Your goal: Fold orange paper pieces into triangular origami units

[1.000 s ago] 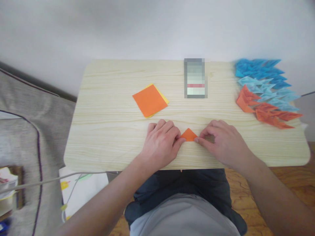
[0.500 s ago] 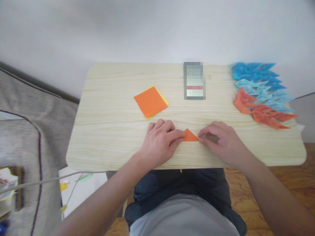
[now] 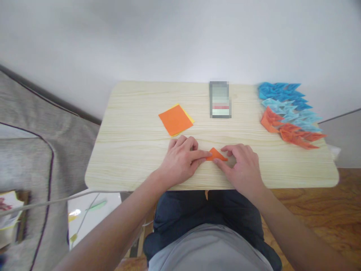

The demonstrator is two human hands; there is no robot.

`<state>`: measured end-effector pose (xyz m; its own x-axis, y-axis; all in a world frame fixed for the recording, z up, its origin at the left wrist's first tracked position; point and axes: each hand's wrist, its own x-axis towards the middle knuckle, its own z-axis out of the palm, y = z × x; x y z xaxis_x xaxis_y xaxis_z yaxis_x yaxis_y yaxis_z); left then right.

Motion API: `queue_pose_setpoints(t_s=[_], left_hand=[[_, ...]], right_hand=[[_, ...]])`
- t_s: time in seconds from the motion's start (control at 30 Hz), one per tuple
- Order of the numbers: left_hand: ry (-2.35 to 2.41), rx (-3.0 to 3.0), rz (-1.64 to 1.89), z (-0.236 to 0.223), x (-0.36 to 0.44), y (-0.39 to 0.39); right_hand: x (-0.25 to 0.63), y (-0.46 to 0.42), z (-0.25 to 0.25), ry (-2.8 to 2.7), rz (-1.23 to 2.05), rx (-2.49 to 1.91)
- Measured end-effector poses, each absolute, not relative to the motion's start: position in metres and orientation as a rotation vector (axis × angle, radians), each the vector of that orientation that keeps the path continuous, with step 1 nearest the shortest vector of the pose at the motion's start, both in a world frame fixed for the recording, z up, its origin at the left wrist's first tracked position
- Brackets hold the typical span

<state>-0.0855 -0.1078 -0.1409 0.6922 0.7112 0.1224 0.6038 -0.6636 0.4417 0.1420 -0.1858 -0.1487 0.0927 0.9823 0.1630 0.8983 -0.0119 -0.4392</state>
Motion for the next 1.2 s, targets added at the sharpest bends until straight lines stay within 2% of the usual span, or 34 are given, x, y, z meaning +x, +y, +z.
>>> queue_pose_setpoints(t_s=[0.1,0.33,0.77,1.2], left_hand=[[1.045,2.539,0.440,-0.142,-0.085,-0.109],[1.184,2.453,0.591,-0.143,-0.092,-0.115],[1.334,2.366,0.667,-0.145,-0.053,-0.147],[1.419,2.304,0.727,-0.146,-0.059,-0.155]], right_hand=[[0.137,-0.184,-0.152,-1.803,0.242,-1.999],[0.143,-0.174,-0.142,-1.799,0.426,-2.041],[0.138,-0.190,-0.159,-1.783,0.239,-1.888],[0.138,-0.171,-0.151,-1.940,0.380,-1.729]])
